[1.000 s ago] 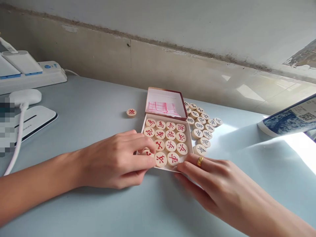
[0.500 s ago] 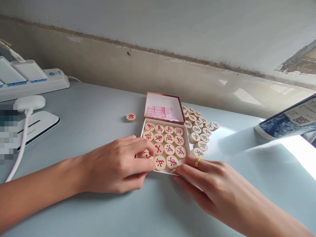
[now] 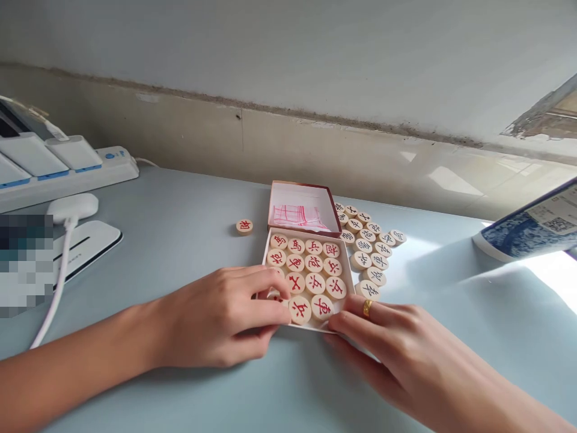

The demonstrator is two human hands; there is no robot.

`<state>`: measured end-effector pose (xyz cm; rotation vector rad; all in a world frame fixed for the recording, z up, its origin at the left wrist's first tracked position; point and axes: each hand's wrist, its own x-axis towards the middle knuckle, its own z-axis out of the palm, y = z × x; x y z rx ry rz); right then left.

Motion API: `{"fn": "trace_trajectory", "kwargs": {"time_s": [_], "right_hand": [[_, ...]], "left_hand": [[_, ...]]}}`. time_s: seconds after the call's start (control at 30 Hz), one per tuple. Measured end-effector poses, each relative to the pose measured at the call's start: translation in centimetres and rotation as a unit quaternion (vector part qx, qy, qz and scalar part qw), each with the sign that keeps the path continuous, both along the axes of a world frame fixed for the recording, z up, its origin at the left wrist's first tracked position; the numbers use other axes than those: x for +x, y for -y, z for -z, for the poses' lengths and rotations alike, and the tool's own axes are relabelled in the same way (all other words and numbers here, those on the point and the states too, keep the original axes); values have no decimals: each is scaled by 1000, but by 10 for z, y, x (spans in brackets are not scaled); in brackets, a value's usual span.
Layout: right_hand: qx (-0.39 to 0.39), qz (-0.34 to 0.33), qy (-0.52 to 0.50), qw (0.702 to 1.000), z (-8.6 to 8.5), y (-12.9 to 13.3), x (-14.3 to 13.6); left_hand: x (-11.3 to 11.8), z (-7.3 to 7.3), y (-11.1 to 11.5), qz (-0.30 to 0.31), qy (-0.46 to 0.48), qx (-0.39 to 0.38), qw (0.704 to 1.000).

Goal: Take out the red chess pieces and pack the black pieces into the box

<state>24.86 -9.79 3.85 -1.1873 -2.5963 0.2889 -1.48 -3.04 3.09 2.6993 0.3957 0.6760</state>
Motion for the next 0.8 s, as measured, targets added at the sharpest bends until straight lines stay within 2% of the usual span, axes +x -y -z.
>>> {"fn": "trace_trajectory", "kwargs": {"time_s": [0.13, 0.3, 0.47, 0.63, 0.73, 0.8], "right_hand": [[6, -2, -3, 1000, -2, 1, -1], [26, -8, 1, 1000, -3, 3, -1], [29, -11, 2, 1000, -4, 3, -2], [22, -17, 20, 999, -5, 4, 2], [60, -11, 9, 998, -8, 6, 5], [93, 3, -11, 996, -13, 9, 7]], "left_hand": [[-1, -3, 1, -15, -36, -44, 998], [1, -1, 2, 1, -63, 67, 996], [1, 2, 3, -3, -6, 115, 993], [-3, -1, 5, -26, 23, 83, 996], [-5, 1, 9, -65, 50, -6, 997], [-5, 3, 12, -58, 71, -54, 994]]}}
